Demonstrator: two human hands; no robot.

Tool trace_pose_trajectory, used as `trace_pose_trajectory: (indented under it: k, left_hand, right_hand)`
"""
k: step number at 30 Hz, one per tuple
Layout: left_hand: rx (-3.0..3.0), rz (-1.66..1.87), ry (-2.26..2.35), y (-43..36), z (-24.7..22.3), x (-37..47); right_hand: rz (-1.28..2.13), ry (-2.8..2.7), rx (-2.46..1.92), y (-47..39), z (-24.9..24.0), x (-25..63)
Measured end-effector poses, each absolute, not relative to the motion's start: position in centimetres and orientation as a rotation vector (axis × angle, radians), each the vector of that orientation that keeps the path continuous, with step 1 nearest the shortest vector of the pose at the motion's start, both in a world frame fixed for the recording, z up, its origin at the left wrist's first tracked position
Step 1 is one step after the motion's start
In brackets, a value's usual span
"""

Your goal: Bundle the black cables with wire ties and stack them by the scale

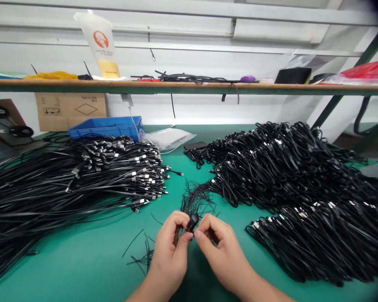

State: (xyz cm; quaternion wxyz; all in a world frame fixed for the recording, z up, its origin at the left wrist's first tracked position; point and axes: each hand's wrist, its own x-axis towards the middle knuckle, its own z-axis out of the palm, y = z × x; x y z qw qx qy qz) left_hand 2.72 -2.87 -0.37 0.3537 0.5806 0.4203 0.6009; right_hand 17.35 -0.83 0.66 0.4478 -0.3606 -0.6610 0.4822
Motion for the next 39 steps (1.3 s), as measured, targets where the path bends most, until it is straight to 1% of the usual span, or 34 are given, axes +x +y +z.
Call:
trace_pose_trajectory:
  k: [2, 3, 4, 5, 6, 7, 11, 13, 14, 16, 19, 21, 23, 25, 28, 29, 30, 31, 32, 35, 37, 39]
  left_hand:
    - [1.785, 1.607, 1.093, -3.0, -0.4, 2.7]
    - [1.858, 1.606, 1.100, -3.0, -0.4, 2.6]
    - [1.863, 1.595, 1.119, -3.0, -0.4, 2.6]
    - [1.807, 1.573, 1.147, -2.9, -0.3, 2.5]
    - [1.700, 1.544, 1.179, -2.8, -0.2, 2.5]
    - [1.570, 1.505, 1.203, -2.6, -0.1, 2.5]
    - [1.168, 1.372, 1.163, -2.1, 0.1, 2.6]
    - [1.053, 1.339, 1.124, -2.1, 0.2, 2.7]
    - [1.001, 1.317, 1.103, -2.1, 0.2, 2.7]
    - [0.908, 1.253, 1.058, -2.3, 0.4, 2.8]
    - [0.846, 1.185, 1.001, -2.6, 0.6, 2.8]
    - [0.864, 1.197, 0.987, -2.7, 0.6, 2.9]
    - [0.939, 1.246, 0.988, -2.8, 0.3, 2.9]
    - [1.111, 1.357, 1.043, -2.9, 0.0, 2.9]
    - [1.591, 1.504, 1.139, -3.3, -0.4, 2.7]
    - [1.725, 1.506, 1.155, -3.3, -0.4, 2.6]
    - [1.793, 1.485, 1.173, -3.3, -0.4, 2.6]
    - [1.775, 1.458, 1.204, -3.3, -0.2, 2.5]
    - [1.679, 1.430, 1.237, -3.2, -0.1, 2.5]
    - [1.259, 1.347, 1.193, -2.7, 0.3, 2.5]
    - [1.080, 1.304, 1.099, -2.4, 0.4, 2.7]
    - [1.005, 1.293, 1.055, -2.3, 0.3, 2.8]
  right_hand:
    - [1.775, -1.240, -0.920, -1.1, 0.8, 16.9]
    - [1.980, -1.088, -0.894, -1.1, 0.8, 16.8]
    - [2.092, -1.018, -0.869, -1.1, 0.8, 16.8]
    - [2.085, -1.041, -0.867, -1.0, 0.6, 16.8]
    - [1.962, -1.156, -0.883, -0.9, 0.5, 16.9]
    - [1.748, -1.334, -0.897, -0.7, 0.2, 17.1]
    - [0.661, -2.053, -0.763, -0.1, -0.3, 18.1]
    - [0.307, -2.240, -0.663, 0.1, -0.1, 18.5]
    - [0.191, -2.282, -0.640, 0.1, 0.0, 18.7]
    - [0.069, -2.311, -0.624, 0.3, 0.2, 18.9]
    - [0.078, -2.305, -0.614, 0.5, 0.4, 19.0]
    - [0.213, -2.287, -0.620, 0.6, 0.3, 19.1]
    - [0.492, -2.181, -0.689, 0.6, 0.1, 18.9]
    - [0.971, -1.936, -0.819, 0.4, 0.0, 18.5]
    - [1.842, -1.331, -0.910, -0.1, -0.1, 17.7]
    - [2.014, -1.165, -0.895, -0.2, -0.2, 17.5]
    - [2.078, -1.088, -0.885, -0.3, -0.3, 17.3]
    - [2.023, -1.105, -0.896, -0.3, -0.4, 17.2]
    - [1.873, -1.196, -0.924, -0.3, -0.6, 17.2]
    - [1.162, -1.627, -0.952, -0.2, -1.3, 17.5]
    - [0.700, -1.855, -0.862, -0.1, -1.5, 17.8]
    - [0.374, -1.975, -0.757, 0.0, -1.5, 18.0]
